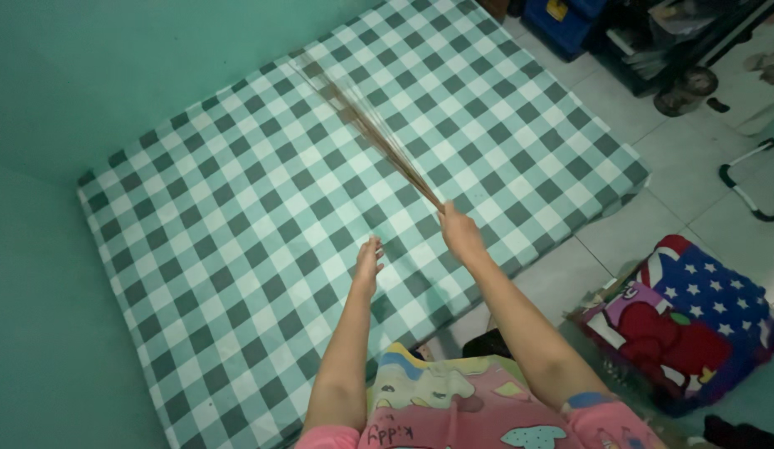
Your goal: The person beats a mattress covered with a green and white checkered sheet using a bundle of sticks.
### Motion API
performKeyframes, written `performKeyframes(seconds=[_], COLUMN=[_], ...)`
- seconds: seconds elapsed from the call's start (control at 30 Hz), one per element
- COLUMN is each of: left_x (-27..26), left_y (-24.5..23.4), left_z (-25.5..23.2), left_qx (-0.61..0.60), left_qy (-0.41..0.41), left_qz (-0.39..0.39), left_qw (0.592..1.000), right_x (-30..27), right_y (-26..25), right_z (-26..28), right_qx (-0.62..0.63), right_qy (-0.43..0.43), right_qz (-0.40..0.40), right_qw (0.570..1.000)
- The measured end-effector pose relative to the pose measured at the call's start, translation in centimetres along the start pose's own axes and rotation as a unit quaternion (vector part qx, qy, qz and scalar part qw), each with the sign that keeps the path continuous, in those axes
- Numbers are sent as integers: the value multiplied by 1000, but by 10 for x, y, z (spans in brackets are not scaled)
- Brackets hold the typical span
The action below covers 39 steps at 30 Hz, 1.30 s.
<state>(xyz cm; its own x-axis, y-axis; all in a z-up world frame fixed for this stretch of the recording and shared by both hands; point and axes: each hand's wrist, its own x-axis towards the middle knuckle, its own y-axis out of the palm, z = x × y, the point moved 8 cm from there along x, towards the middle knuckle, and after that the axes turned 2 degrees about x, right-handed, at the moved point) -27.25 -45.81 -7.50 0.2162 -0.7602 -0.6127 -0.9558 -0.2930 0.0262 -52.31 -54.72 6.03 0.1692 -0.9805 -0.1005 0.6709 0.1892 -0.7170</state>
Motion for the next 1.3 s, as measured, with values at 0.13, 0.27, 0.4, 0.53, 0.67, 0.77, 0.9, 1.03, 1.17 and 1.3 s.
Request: performKeyframes(seconds=[0.13,0.27,0.4,0.53,0.67,0.77,0.9,1.03,1.17,1.3], left_x=[10,18,32,40,47,54,60,69,72,80], left_y=[19,50,92,145,192,219,250,280,299,307], left_z=[-10,-9,-19,-27,-39,-44,-44,-52,-55,-64], left_qx=[8,0,2,-9,-28,-22,-13,-38,-33,-41], left_qy=[15,0,8,5,28,12,17,22,35,42], left_qz=[-5,-14,-21,-20,-12,-26,-30,-26,-32,-46], left_qw=[1000,1000,1000,1000,999,999,999,999,998,997], right_x=[18,14,31,70,97,102,124,150,179,184], right_y=[12,-45,-111,-117,-122,-160,-214,-220,-184,-206], right_z=[-55,-16,6,-89,-219,-256,-223,-234,-281,-263], right_qx=[-107,-15,39,-36,-130,-61,3,43,-94,-57], right_qy=[45,5,-48,44,96,118,70,50,83,48], right_qz=[54,-14,-52,16,88,52,-71,-92,29,-4], right_qw=[992,1000,997,998,983,990,995,994,992,997])
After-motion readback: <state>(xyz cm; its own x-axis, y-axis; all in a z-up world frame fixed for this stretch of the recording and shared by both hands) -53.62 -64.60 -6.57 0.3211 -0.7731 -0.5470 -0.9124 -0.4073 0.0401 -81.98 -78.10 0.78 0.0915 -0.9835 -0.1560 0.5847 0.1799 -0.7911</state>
